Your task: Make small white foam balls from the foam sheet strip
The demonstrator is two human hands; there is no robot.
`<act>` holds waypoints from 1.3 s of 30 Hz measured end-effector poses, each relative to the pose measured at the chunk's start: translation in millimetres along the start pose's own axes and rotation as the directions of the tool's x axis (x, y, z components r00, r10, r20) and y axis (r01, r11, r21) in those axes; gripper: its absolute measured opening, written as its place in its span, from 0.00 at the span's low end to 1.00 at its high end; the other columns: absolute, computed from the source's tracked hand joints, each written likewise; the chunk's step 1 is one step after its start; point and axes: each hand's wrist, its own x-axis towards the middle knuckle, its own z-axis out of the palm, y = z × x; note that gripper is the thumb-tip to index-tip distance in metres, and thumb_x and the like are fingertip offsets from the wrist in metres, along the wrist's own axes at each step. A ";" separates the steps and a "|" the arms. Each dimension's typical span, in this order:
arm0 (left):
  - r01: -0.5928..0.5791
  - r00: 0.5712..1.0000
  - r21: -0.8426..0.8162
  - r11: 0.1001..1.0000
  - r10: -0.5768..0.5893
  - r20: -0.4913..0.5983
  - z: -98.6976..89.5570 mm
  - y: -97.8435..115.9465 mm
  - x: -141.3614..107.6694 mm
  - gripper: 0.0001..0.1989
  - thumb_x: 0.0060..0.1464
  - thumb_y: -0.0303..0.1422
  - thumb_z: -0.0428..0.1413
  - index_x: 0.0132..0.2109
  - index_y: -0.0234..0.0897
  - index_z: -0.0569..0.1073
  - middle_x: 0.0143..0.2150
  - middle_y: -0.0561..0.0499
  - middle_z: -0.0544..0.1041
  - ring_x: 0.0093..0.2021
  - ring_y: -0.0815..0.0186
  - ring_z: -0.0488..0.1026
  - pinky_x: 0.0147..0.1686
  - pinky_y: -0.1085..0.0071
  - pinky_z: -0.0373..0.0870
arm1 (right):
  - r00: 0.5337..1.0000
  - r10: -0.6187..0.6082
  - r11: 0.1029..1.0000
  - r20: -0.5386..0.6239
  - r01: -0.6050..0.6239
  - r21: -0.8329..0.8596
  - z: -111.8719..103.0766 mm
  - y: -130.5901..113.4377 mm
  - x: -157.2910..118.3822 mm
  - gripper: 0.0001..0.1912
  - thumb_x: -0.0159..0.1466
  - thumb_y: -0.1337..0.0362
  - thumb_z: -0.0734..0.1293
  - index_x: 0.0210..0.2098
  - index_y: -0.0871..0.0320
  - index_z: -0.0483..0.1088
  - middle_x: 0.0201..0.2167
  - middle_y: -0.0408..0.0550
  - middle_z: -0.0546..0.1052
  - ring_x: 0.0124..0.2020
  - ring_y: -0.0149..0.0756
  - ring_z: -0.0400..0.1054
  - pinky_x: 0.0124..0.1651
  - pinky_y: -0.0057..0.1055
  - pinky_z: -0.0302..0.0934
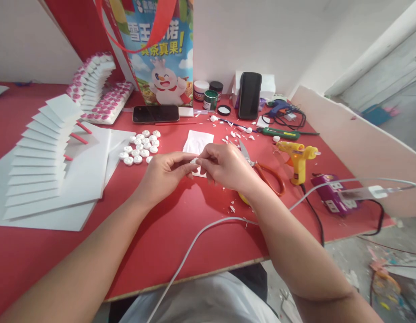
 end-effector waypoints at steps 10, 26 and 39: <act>0.258 0.966 -0.656 0.710 -0.187 0.178 6.5 -4.3 6.5 0.09 0.50 0.35 0.68 0.31 0.35 0.78 0.29 0.52 0.70 0.30 0.71 0.65 0.35 0.73 0.70 | 0.980 0.189 0.808 -0.056 -0.123 0.576 0.2 0.1 4.3 0.27 0.64 0.41 0.67 0.26 0.59 0.70 0.17 0.43 0.73 0.13 0.24 0.58 0.16 0.25 0.51; 0.439 0.890 -0.764 0.474 -0.116 0.440 5.8 -3.7 3.2 0.14 0.45 0.38 0.71 0.32 0.37 0.75 0.28 0.53 0.61 0.30 0.69 0.61 0.33 0.70 0.69 | 0.989 0.149 0.709 -0.027 -0.088 0.699 -2.8 -5.4 2.7 0.25 0.58 0.42 0.73 0.27 0.60 0.75 0.15 0.39 0.69 0.13 0.21 0.51 0.15 0.25 0.44; 0.276 0.960 -0.732 0.623 -0.211 0.182 3.1 -9.0 9.6 0.11 0.47 0.35 0.71 0.34 0.34 0.80 0.38 0.45 0.83 0.42 0.60 0.81 0.54 0.58 0.75 | 0.814 0.071 0.991 -0.577 -0.123 -0.051 -62.2 -18.3 -23.5 0.22 0.69 0.52 0.65 0.22 0.57 0.70 0.17 0.43 0.71 0.16 0.28 0.59 0.23 0.30 0.53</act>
